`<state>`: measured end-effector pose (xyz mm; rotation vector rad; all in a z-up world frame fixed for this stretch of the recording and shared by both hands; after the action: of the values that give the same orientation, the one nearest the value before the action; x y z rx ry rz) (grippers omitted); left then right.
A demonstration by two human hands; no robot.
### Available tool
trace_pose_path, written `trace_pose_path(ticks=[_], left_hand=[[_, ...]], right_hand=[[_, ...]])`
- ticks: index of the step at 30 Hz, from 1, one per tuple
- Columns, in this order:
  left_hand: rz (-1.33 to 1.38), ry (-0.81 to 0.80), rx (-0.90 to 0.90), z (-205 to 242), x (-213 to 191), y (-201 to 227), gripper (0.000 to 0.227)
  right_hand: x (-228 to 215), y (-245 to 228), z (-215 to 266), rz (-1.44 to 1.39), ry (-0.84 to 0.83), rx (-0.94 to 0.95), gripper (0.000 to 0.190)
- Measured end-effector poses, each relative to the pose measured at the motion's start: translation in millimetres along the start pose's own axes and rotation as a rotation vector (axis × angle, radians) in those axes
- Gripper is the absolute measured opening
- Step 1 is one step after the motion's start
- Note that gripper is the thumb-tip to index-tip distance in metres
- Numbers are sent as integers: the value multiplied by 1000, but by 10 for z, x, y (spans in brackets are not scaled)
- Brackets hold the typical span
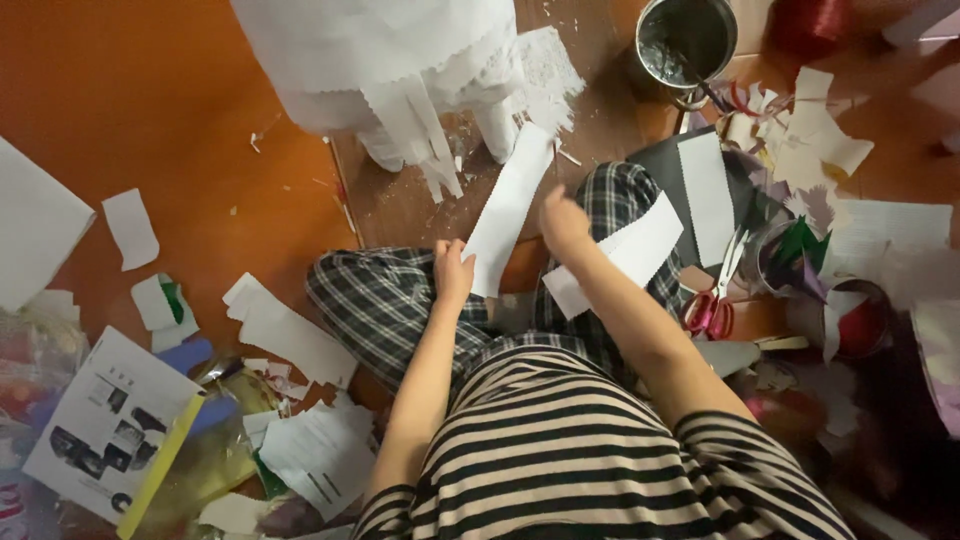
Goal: Apply glue-soaked paper strips to a lantern frame to create a paper-mache structure.
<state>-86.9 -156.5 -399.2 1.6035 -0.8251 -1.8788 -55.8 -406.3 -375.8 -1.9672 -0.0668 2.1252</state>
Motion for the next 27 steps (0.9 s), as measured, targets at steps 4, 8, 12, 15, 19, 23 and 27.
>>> trace_pose_path(ticks=[4, 8, 12, 15, 19, 23, 27], left_hand=[[131, -21, -114, -178, 265, -345, 29], [801, -386, -430, -240, 633, -672, 33], [1246, -607, -599, -466, 658, -264, 37], [1465, -589, -749, -634, 540, 340, 40], [1620, -630, -586, -833, 379, 973, 41], [1651, -611, -547, -719, 39, 1765, 45], [1566, -553, -471, -727, -103, 1942, 48]], right_hand=[[-102, -472, 714, 75, -379, -186, 55], [-22, -256, 915, -154, -358, -340, 20], [-1595, -264, 1092, -381, -377, -110, 35], [-1803, -97, 1506, -448, -204, -142, 40], [-2116, 8, 1721, -663, -240, 160, 38], [-2131, -43, 1766, -743, -275, 415, 41], [-1681, 202, 1899, -708, -182, 285, 43]])
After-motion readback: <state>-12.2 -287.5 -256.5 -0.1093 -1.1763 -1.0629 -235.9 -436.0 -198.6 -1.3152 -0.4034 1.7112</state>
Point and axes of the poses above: each hand's wrist, its own z-axis away from the middle knuckle, its own x-axis out of the palm, y = z × x, the point moved 2 cm from there along -z, towards the middle knuckle
